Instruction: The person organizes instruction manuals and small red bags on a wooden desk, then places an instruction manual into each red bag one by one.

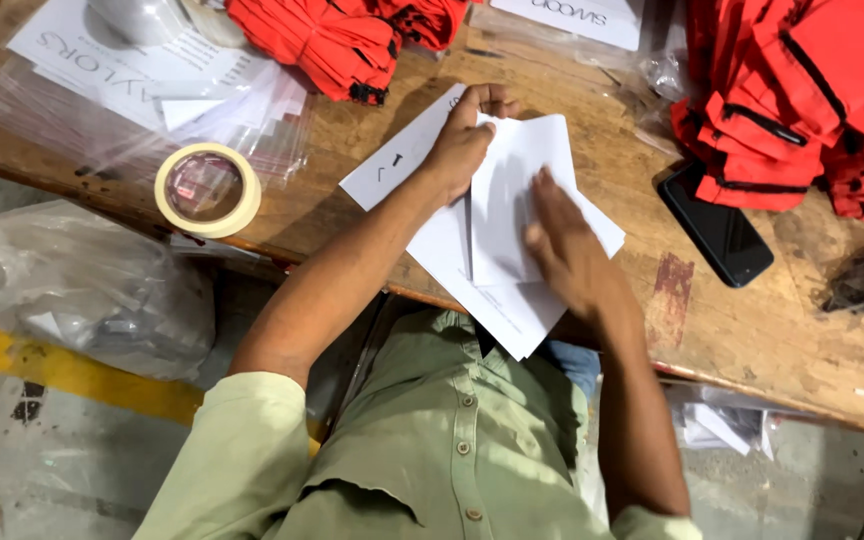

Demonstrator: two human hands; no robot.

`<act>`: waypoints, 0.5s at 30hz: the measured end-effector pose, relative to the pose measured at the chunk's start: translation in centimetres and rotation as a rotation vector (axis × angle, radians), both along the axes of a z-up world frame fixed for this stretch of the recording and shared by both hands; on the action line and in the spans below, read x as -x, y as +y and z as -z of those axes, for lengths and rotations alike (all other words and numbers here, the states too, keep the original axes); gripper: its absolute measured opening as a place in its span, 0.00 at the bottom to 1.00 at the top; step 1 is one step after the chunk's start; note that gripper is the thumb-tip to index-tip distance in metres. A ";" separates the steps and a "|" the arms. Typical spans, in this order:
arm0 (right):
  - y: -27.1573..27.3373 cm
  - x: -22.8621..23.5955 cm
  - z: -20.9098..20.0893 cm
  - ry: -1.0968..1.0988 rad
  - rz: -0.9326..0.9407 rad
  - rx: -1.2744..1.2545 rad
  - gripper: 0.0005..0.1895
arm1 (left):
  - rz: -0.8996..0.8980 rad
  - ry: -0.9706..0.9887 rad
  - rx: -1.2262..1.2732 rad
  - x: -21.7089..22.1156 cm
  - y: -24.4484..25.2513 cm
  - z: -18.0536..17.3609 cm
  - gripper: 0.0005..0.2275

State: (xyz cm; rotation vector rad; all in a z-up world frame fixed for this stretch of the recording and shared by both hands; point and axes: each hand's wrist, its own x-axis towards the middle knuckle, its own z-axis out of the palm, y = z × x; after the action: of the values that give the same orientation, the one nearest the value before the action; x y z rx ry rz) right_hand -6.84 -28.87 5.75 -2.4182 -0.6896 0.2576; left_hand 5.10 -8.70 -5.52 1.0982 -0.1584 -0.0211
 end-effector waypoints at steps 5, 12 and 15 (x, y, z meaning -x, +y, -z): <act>0.4 -8.2 4.5 -0.167 0.004 0.205 0.49 | -0.110 -0.050 -0.164 -0.1 -0.8 -0.2 0.24; 2.5 -10.6 3.1 -0.329 0.067 0.356 0.43 | -0.173 -0.078 -0.354 1.1 -1.1 -0.7 0.30; 0.3 -8.2 5.2 -0.497 0.014 0.331 0.39 | -0.195 -0.086 -0.308 0.6 -1.2 -1.0 0.29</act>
State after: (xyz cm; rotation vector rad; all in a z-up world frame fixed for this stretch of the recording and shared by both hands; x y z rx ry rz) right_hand 1.33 -28.62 0.56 -2.8358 -0.9006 -0.2704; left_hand 4.51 -9.89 -4.50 1.4188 -0.1262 0.1820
